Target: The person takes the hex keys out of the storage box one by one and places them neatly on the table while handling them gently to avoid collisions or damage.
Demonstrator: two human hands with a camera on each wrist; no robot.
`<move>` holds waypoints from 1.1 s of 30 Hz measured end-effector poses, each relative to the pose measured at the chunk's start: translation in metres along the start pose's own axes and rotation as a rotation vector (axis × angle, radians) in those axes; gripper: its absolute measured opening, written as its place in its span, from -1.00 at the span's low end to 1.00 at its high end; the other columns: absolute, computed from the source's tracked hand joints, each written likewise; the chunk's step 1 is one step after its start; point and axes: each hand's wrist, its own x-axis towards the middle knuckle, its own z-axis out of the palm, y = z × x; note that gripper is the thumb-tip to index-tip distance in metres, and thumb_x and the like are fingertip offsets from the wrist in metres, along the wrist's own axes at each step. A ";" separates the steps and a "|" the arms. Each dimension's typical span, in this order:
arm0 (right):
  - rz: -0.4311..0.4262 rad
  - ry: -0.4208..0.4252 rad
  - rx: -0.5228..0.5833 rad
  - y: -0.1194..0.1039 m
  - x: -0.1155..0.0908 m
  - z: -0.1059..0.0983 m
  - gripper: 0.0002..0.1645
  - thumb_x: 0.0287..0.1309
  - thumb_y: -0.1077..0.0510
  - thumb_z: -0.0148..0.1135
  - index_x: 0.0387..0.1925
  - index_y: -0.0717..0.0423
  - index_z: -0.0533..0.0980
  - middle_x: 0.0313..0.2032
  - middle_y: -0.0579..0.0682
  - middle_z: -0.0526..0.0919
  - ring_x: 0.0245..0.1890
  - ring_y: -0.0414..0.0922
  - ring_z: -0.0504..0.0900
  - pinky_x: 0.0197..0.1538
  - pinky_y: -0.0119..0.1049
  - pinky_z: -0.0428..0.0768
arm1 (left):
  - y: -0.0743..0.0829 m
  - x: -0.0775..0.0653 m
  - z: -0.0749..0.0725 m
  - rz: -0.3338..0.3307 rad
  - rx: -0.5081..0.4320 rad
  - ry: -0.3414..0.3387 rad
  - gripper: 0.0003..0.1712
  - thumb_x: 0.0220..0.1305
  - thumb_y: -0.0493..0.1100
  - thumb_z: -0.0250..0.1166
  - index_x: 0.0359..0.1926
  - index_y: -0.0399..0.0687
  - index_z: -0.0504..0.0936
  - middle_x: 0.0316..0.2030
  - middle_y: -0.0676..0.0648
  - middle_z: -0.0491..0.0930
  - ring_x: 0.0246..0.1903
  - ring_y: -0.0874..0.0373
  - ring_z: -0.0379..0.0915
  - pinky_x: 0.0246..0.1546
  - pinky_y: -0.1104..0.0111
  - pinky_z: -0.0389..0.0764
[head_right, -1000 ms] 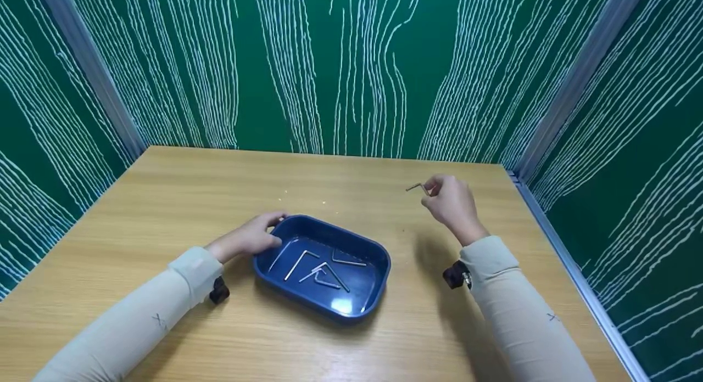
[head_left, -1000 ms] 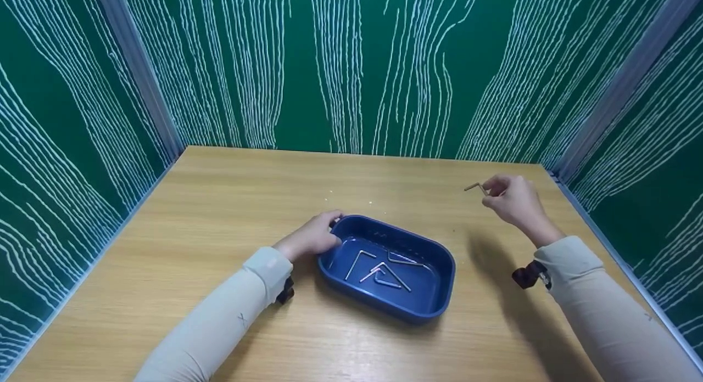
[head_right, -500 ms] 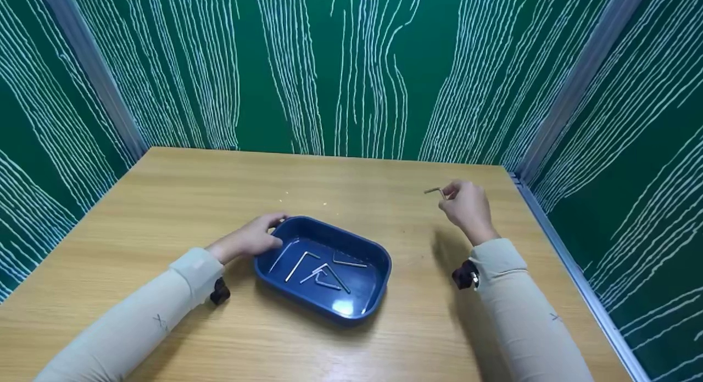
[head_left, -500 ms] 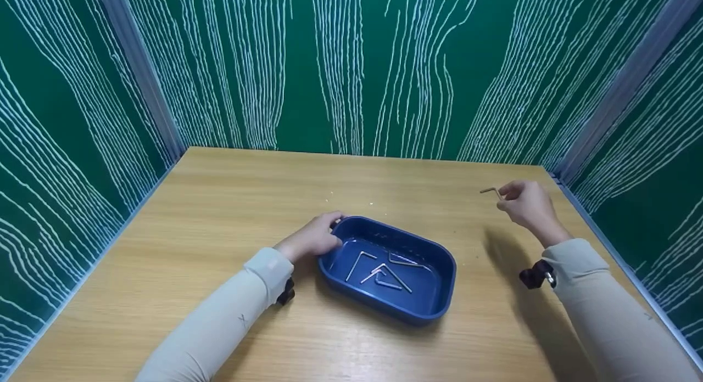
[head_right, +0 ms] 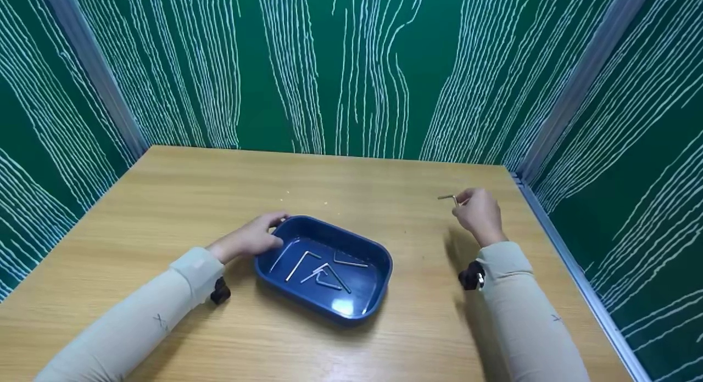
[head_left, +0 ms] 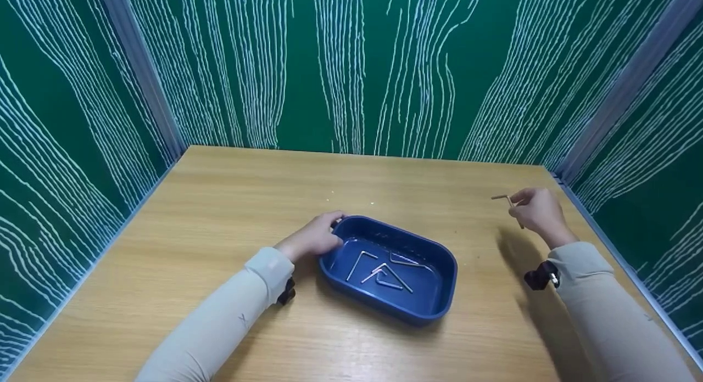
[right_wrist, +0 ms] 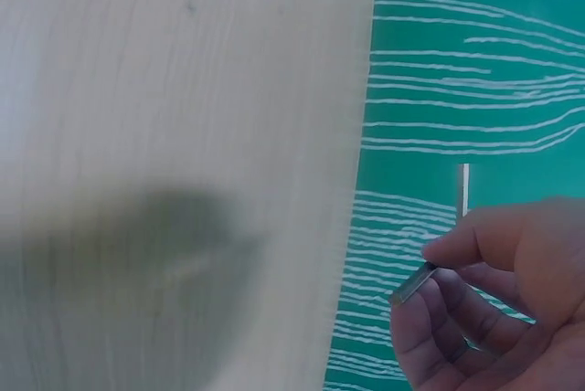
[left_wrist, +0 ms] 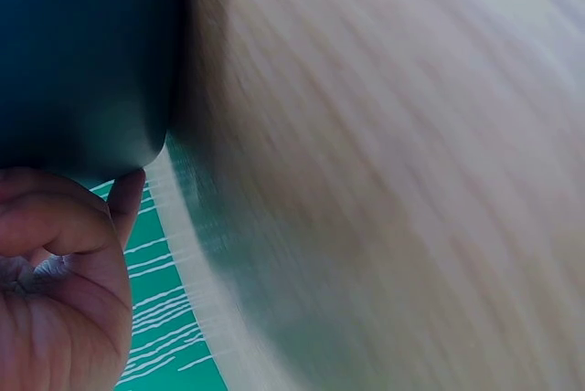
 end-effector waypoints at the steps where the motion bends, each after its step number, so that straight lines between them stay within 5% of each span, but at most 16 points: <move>1: 0.005 -0.003 -0.005 0.002 0.000 0.000 -0.58 0.28 0.32 0.28 0.11 0.51 0.58 -0.04 0.47 0.69 -0.30 0.02 0.68 -0.34 -0.31 0.58 | 0.000 0.000 0.000 0.000 0.002 0.000 -0.40 0.21 -0.39 0.27 0.31 -0.14 0.58 0.27 -0.30 0.65 0.27 -0.21 0.56 0.32 -0.07 0.62; 5: 0.020 -0.002 -0.019 0.011 -0.001 0.000 -0.56 0.27 0.31 0.29 0.12 0.51 0.59 0.01 0.50 0.67 -0.15 0.15 0.68 -0.28 -0.34 0.56 | 0.001 0.000 -0.001 -0.001 0.008 0.000 -0.40 0.22 -0.38 0.28 0.32 -0.14 0.57 0.28 -0.30 0.64 0.28 -0.21 0.55 0.34 -0.07 0.61; 12: 0.023 -0.009 -0.023 0.025 -0.002 0.006 -0.55 0.16 0.33 0.24 0.06 0.53 0.61 -0.25 0.30 0.80 -0.48 -0.18 0.64 -0.39 -0.37 0.56 | -0.002 0.001 0.000 0.005 -0.007 -0.006 -0.45 0.21 -0.39 0.28 0.26 -0.16 0.58 0.25 -0.29 0.65 0.25 -0.20 0.57 0.30 -0.08 0.64; 16: 0.071 -0.053 0.006 0.029 -0.001 0.007 -0.53 0.19 0.35 0.22 0.11 0.57 0.58 -0.37 0.13 0.76 -0.51 -0.18 0.63 -0.42 -0.35 0.58 | -0.003 0.002 0.000 0.002 -0.005 -0.006 -0.45 0.22 -0.38 0.27 0.26 -0.16 0.58 0.24 -0.28 0.65 0.23 -0.18 0.57 0.29 -0.07 0.64; 24: 0.192 -0.128 0.052 0.036 -0.003 0.009 -0.49 0.28 0.38 0.23 0.23 0.58 0.53 -0.03 0.38 0.65 -0.27 -0.01 0.66 -0.31 -0.33 0.67 | -0.003 0.001 0.001 0.005 -0.004 -0.007 -0.48 0.23 -0.39 0.27 0.24 -0.15 0.59 0.22 -0.28 0.66 0.18 -0.17 0.58 0.23 -0.06 0.68; 33: 0.249 -0.159 0.059 0.045 -0.004 0.011 -0.51 0.36 0.36 0.20 0.26 0.53 0.53 0.09 0.40 0.61 0.00 0.18 0.57 -0.14 -0.29 0.64 | -0.002 0.001 -0.001 -0.018 -0.007 -0.010 -0.47 0.27 -0.38 0.26 0.28 -0.15 0.57 0.26 -0.29 0.64 0.20 -0.17 0.57 0.26 -0.06 0.68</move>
